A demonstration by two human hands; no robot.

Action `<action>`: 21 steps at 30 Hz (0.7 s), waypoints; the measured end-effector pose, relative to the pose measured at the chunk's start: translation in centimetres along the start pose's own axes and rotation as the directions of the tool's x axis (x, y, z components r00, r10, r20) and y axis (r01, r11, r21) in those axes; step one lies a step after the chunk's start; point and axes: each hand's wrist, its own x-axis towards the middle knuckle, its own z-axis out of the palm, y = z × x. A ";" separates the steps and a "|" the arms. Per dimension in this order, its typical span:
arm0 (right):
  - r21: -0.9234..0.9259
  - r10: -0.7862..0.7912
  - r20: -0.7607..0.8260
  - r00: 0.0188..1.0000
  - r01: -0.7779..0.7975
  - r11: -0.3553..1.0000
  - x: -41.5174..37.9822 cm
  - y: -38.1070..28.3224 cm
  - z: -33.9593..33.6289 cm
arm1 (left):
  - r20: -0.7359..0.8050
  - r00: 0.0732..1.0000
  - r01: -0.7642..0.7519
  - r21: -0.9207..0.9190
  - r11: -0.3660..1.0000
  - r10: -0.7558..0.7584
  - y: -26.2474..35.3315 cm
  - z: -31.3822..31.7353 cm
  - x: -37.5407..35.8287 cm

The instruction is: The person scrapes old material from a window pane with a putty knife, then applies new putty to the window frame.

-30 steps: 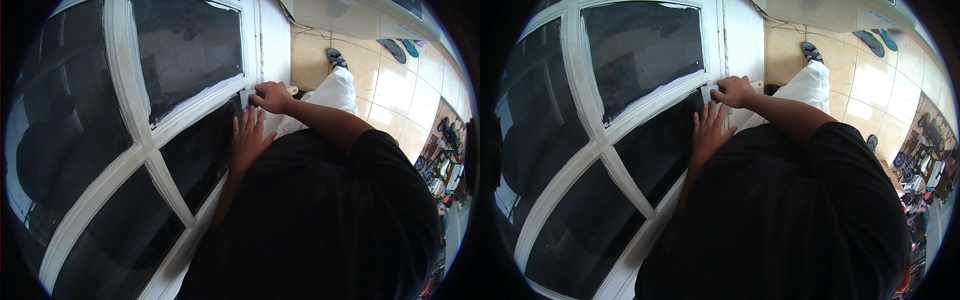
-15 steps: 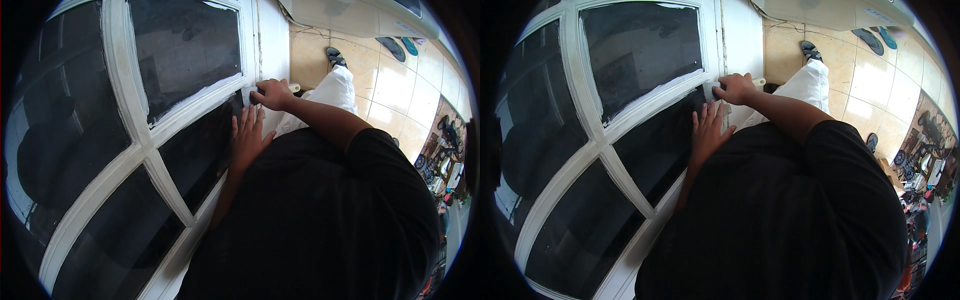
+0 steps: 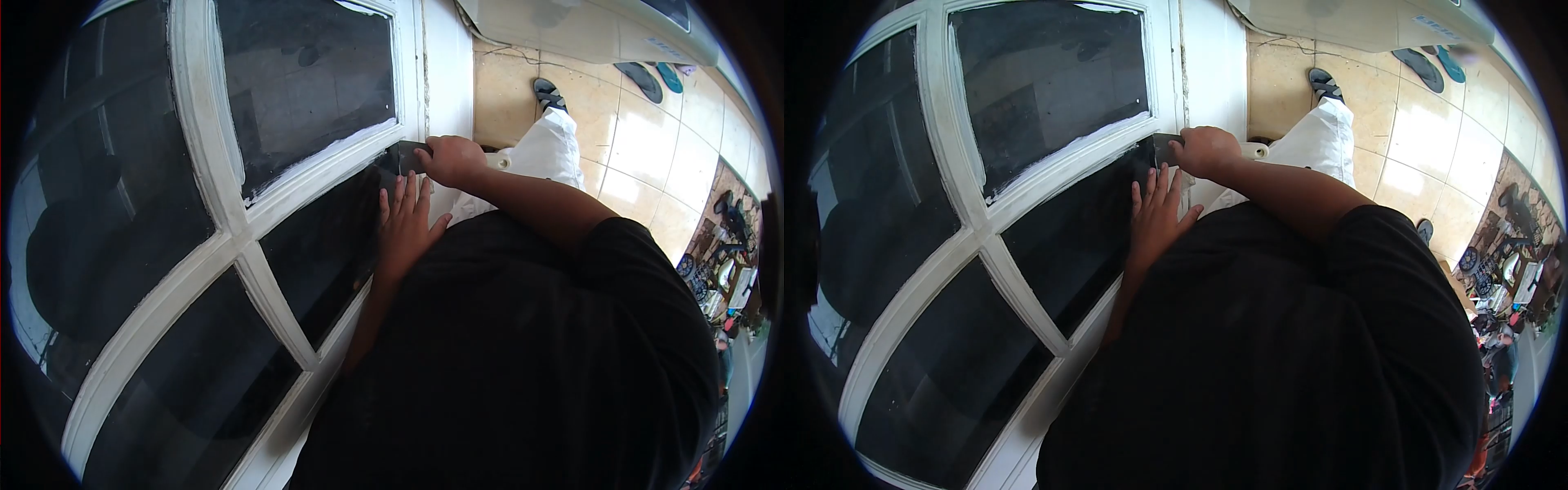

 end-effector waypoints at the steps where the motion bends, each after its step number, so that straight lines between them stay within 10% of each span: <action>1: -0.004 0.006 0.006 1.000 -0.006 1.000 -0.2 -0.3 -0.1 | 0.007 1.000 0.007 -0.002 1.000 -0.007 0.0 -0.1 0.0; 21: -0.012 -0.025 0.002 1.000 0.025 1.000 -0.4 -0.3 -1.4 | 0.044 0.999 0.022 0.016 1.000 -0.023 0.1 -0.3 0.1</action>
